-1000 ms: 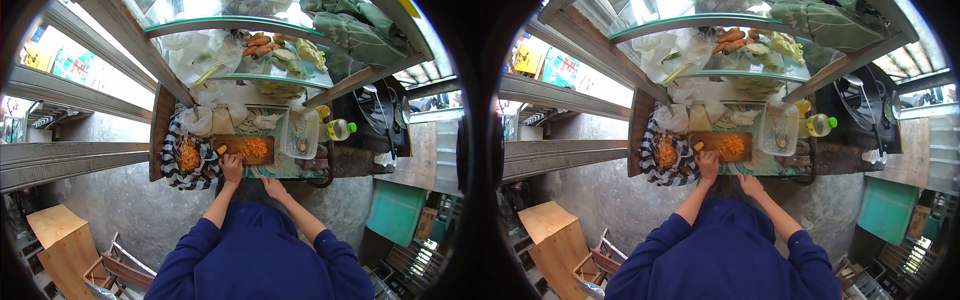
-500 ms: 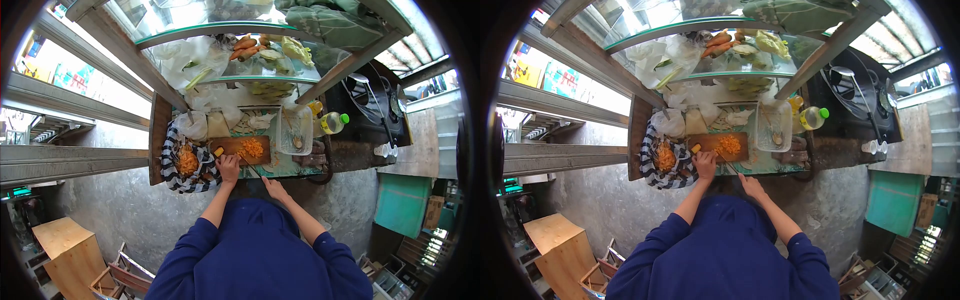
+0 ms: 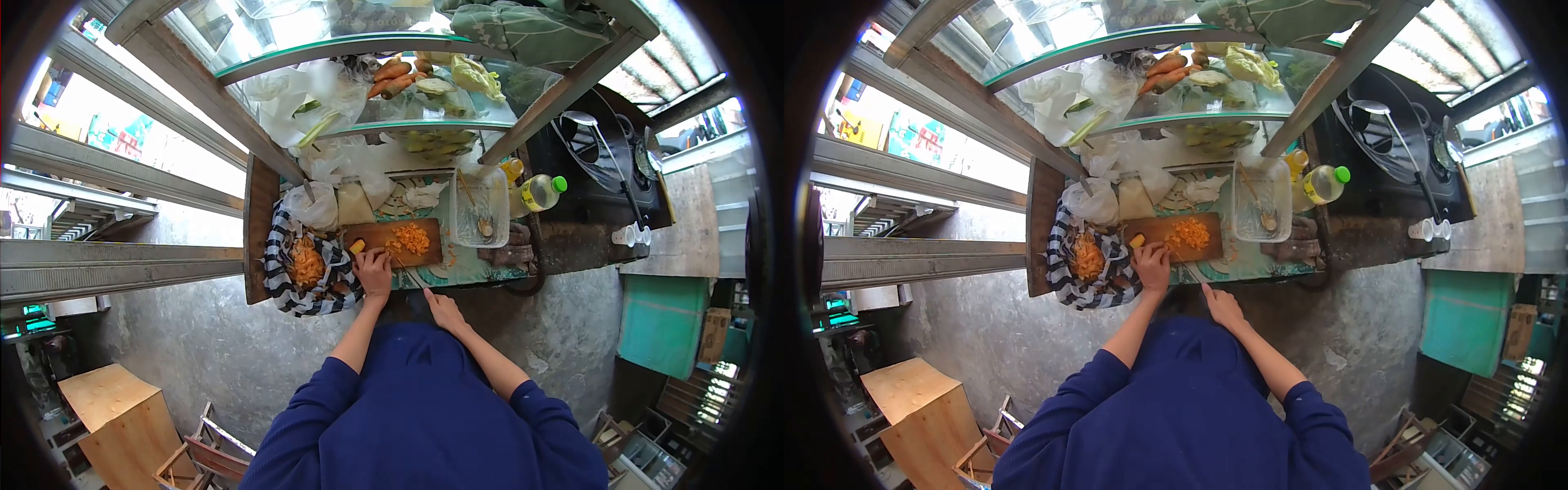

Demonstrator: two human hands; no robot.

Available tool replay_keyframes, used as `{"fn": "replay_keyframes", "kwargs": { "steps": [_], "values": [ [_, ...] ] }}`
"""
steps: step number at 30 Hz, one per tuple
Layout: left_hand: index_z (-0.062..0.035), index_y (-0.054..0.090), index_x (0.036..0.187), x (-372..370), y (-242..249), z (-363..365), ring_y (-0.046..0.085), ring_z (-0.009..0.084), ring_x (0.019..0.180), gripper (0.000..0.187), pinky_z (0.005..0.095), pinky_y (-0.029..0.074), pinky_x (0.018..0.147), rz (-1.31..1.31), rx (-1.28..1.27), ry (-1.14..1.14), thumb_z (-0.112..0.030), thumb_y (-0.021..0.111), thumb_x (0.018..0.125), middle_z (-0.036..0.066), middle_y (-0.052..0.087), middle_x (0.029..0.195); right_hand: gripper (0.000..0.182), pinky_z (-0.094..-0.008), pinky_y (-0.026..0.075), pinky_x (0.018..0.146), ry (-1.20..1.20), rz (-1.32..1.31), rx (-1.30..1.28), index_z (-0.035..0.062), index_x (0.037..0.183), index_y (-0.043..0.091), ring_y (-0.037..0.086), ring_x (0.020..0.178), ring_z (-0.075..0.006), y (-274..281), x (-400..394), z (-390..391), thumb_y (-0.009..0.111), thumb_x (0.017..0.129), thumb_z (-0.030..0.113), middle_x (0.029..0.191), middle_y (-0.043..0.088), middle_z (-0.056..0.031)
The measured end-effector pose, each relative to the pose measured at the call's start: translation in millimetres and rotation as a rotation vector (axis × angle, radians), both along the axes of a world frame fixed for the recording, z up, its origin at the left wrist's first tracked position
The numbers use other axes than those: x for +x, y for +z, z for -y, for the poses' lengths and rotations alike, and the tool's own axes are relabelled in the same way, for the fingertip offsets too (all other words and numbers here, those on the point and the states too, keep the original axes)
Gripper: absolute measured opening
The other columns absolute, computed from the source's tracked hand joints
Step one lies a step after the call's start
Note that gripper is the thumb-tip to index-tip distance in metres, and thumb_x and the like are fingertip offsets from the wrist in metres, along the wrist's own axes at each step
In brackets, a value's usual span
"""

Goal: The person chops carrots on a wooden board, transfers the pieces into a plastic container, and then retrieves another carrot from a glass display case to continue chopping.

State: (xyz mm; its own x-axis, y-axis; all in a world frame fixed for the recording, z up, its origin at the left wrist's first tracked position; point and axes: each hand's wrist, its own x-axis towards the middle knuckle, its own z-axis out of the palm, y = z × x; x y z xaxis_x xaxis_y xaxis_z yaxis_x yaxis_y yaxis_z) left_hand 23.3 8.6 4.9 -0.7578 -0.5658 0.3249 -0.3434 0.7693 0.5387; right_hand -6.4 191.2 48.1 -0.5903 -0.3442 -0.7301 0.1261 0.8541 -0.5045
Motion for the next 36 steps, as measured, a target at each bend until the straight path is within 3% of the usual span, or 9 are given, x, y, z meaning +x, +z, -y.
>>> {"fn": "replay_keyframes", "kwargs": {
  "steps": [8,18,20,36],
  "values": [
    [-0.0115,0.067,0.077,0,-1,-8,0.047,0.0197,0.084,0.007,0.0427,0.031,0.076,0.026,0.077,0.128,-0.016,0.068,0.071,-0.004,0.056,0.080,0.063,-0.0456,0.041,0.084,0.080,-0.059,0.032,0.0000,0.097,0.062,0.054,0.097,-0.0409,5,-9,-2,0.028,0.089,0.052,0.097,0.059,-0.0251],
    [-0.0107,0.066,0.076,-1,-3,-9,0.048,0.0188,0.081,0.006,0.0400,0.029,0.076,0.008,0.076,0.146,-0.015,0.067,0.072,-0.003,0.056,0.076,0.064,-0.0454,0.042,0.082,0.179,-0.052,0.091,-0.0027,0.092,0.062,0.055,0.093,-0.0408,17,-22,1,0.027,0.090,0.051,0.094,0.060,-0.0258],
    [-0.0101,0.066,0.076,0,-5,-8,0.048,0.0188,0.080,0.006,0.0396,0.029,0.075,-0.013,0.079,0.137,-0.014,0.068,0.072,-0.002,0.056,0.075,0.069,-0.0457,0.043,0.077,0.198,-0.079,0.071,-0.0060,0.085,0.060,0.056,0.087,-0.0416,13,-22,1,0.026,0.090,0.054,0.085,0.060,-0.0262],
    [-0.0083,0.066,0.077,0,-6,-6,0.049,0.0192,0.079,0.008,0.0386,0.029,0.072,-0.010,0.062,0.122,-0.012,0.068,0.070,-0.001,0.056,0.075,0.072,-0.0462,0.042,0.076,0.268,-0.097,0.012,-0.0089,0.079,0.058,0.055,0.085,-0.0450,-1,-31,-1,0.024,0.090,0.053,0.080,0.058,-0.0296]
  ]
}}
